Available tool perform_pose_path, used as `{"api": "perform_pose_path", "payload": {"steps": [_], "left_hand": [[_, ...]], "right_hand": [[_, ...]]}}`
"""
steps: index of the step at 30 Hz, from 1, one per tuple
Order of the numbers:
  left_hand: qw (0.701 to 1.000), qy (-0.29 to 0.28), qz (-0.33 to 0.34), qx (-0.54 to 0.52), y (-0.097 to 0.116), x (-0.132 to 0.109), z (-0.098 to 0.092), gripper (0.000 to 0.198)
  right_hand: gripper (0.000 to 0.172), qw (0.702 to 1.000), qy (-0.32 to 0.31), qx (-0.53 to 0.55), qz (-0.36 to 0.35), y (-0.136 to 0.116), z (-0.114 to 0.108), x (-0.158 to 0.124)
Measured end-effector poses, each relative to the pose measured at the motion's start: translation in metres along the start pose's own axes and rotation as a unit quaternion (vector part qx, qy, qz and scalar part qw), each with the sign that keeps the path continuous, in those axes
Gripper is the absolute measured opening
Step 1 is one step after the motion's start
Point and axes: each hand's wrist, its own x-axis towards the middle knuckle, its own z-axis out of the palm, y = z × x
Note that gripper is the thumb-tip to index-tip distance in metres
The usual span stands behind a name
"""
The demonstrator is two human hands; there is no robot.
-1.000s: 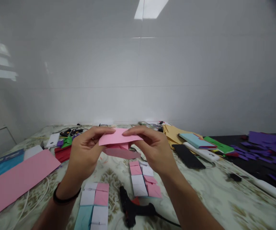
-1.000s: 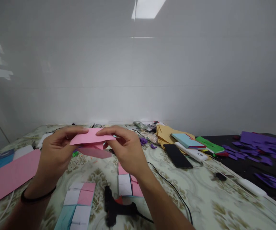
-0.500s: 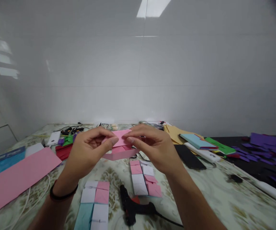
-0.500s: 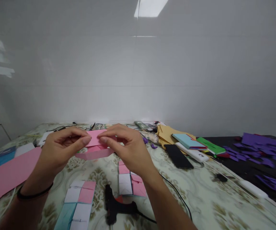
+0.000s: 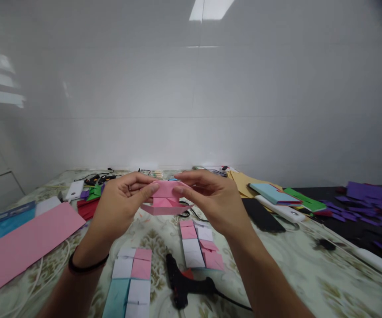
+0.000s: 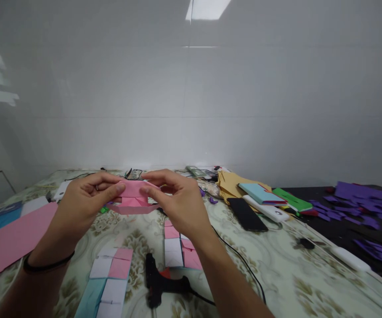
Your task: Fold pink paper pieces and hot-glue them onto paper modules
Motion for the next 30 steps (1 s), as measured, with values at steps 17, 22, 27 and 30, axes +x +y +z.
{"api": "perform_pose_path", "payload": {"steps": [17,22,27,30], "left_hand": [[0.997,0.023,0.050,0.050,0.0073,-0.0028,-0.0017,0.012],[0.995,0.046,0.058,0.075,0.0085,-0.0046,-0.0004,0.010],[0.994,0.061,0.040,0.080,0.0069,-0.0041,0.0003,0.011],[0.994,0.047,0.043,0.084,0.0054,-0.0028,-0.0010,0.012]], "right_hand": [[0.015,0.999,-0.016,0.022,0.030,-0.0046,0.0017,0.0011],[0.013,1.000,0.003,0.011,0.023,-0.0031,0.0021,0.0002],[0.013,1.000,-0.003,0.003,0.025,-0.0037,0.0012,0.0018],[0.017,0.999,-0.027,-0.012,0.027,-0.0043,-0.0014,0.0018]]}}
